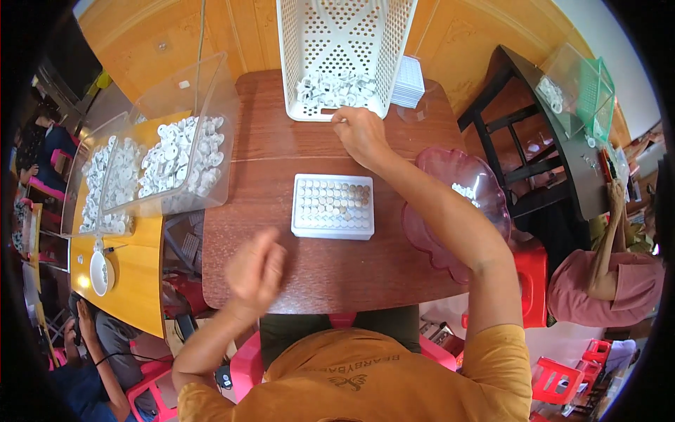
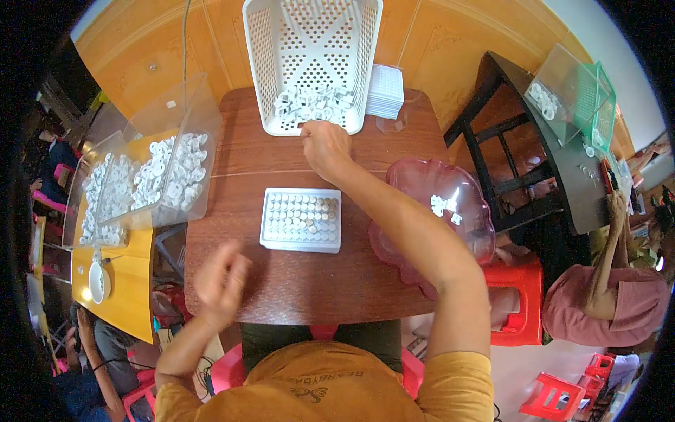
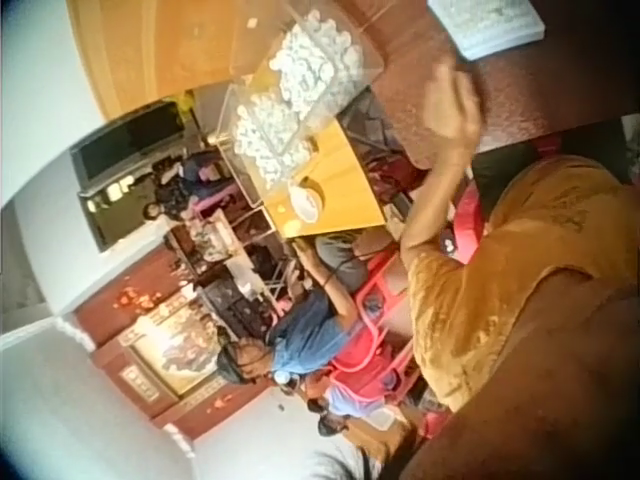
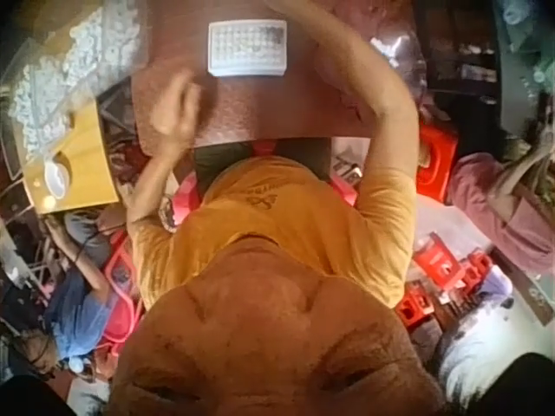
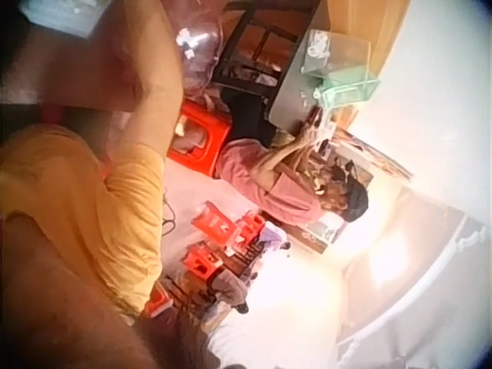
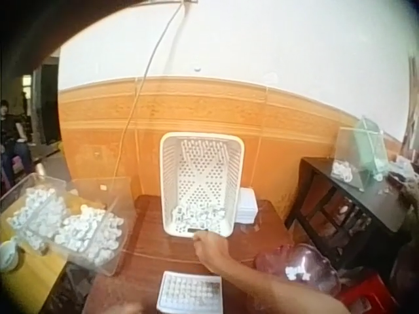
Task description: The person assembles small electronic light units by inserting button batteries and components into circular plastic casings by hand.
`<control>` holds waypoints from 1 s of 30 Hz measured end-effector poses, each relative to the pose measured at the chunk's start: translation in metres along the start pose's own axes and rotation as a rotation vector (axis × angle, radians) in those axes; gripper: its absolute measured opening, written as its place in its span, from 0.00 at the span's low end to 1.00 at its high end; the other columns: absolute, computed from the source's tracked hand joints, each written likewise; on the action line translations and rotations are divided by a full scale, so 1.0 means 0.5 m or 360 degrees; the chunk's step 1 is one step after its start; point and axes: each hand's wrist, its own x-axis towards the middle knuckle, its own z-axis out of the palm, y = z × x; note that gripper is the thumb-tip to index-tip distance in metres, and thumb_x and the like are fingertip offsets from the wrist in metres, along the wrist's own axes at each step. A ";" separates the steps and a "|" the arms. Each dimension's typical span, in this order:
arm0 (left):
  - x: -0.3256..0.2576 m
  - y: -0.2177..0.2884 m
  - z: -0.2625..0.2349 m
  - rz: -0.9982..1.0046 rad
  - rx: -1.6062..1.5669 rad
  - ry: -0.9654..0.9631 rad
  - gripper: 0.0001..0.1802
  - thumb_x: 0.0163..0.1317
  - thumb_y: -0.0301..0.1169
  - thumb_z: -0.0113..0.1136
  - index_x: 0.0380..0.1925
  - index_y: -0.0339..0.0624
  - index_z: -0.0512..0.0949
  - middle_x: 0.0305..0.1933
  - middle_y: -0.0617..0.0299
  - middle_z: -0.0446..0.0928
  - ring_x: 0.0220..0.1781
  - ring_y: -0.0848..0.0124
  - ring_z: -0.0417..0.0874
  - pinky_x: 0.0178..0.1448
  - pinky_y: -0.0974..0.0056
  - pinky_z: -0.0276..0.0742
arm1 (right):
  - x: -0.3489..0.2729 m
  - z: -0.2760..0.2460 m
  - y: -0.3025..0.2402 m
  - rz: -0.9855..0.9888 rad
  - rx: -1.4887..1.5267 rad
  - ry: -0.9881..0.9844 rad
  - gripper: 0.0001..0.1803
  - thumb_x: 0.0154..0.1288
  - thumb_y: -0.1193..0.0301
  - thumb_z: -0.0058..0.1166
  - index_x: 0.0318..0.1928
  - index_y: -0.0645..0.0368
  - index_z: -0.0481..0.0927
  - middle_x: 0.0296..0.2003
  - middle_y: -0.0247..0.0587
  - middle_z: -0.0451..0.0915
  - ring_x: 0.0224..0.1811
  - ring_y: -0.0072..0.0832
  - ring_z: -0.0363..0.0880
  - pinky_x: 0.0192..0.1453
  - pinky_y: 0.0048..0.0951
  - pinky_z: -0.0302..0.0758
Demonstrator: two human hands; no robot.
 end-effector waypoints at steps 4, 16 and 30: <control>-0.065 0.020 0.066 -0.0085 -0.0309 -0.0159 0.07 0.54 0.23 0.60 0.33 0.33 0.75 0.28 0.53 0.77 0.27 0.61 0.80 0.31 0.62 0.75 | 0.084 0.079 0.020 -0.0214 -0.0365 0.0037 0.08 0.52 0.76 0.51 0.32 0.60 0.82 0.26 0.54 0.79 0.30 0.47 0.79 0.36 0.44 0.74; -0.042 -0.005 0.099 0.0005 -0.0394 -0.0312 0.10 0.47 0.18 0.63 0.31 0.33 0.75 0.21 0.55 0.72 0.23 0.60 0.75 0.25 0.60 0.71 | 0.163 0.141 0.041 -0.0693 -0.1055 -0.0080 0.03 0.49 0.77 0.55 0.22 0.59 0.81 0.26 0.50 0.79 0.34 0.38 0.80 0.34 0.35 0.76; -0.056 0.000 0.104 -0.0004 -0.0425 -0.0221 0.07 0.49 0.19 0.62 0.30 0.34 0.76 0.23 0.54 0.74 0.24 0.58 0.77 0.27 0.60 0.72 | 0.000 0.018 -0.018 -0.0324 -0.0280 -0.0107 0.03 0.49 0.75 0.55 0.25 0.60 0.81 0.20 0.50 0.77 0.30 0.44 0.79 0.35 0.42 0.75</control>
